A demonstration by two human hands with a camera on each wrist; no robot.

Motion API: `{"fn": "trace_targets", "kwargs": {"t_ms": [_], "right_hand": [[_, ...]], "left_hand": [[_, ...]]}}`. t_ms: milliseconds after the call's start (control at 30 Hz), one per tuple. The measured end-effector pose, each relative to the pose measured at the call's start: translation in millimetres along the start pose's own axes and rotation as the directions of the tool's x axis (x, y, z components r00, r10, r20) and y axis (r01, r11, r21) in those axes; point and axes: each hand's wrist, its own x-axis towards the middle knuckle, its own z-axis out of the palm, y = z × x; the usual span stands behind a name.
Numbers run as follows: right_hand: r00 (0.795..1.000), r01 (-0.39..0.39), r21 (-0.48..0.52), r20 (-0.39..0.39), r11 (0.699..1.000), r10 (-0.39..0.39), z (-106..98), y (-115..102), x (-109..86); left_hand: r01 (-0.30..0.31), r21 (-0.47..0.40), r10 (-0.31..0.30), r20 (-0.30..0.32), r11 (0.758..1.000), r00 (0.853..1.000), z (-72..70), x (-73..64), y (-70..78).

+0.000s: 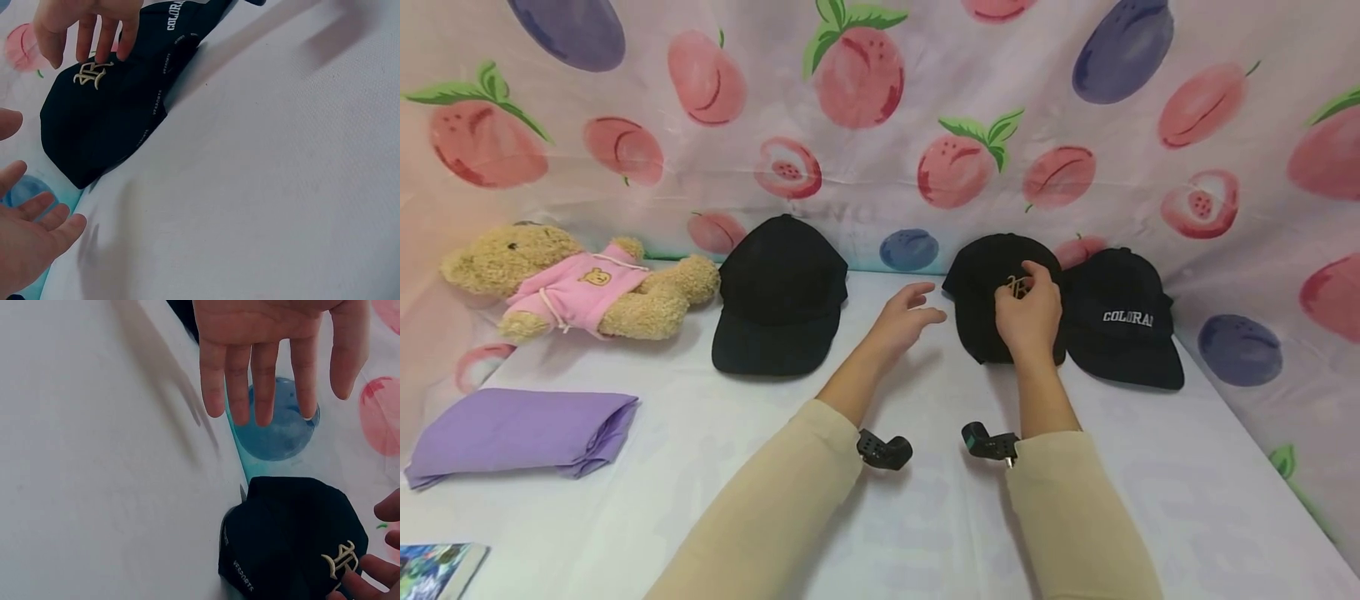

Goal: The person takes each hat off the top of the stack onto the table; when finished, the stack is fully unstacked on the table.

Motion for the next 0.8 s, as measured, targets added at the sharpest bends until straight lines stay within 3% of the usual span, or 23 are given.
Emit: {"fn": "trace_targets", "kwargs": {"t_ms": [800], "right_hand": [[0.989,-0.044,0.144,0.148,0.989,0.022,10,-4,-13.1]], "left_hand": [[-0.010,-0.020,0.011,0.013,1.000,1.000,-15.4,-2.2,-1.4]]}}
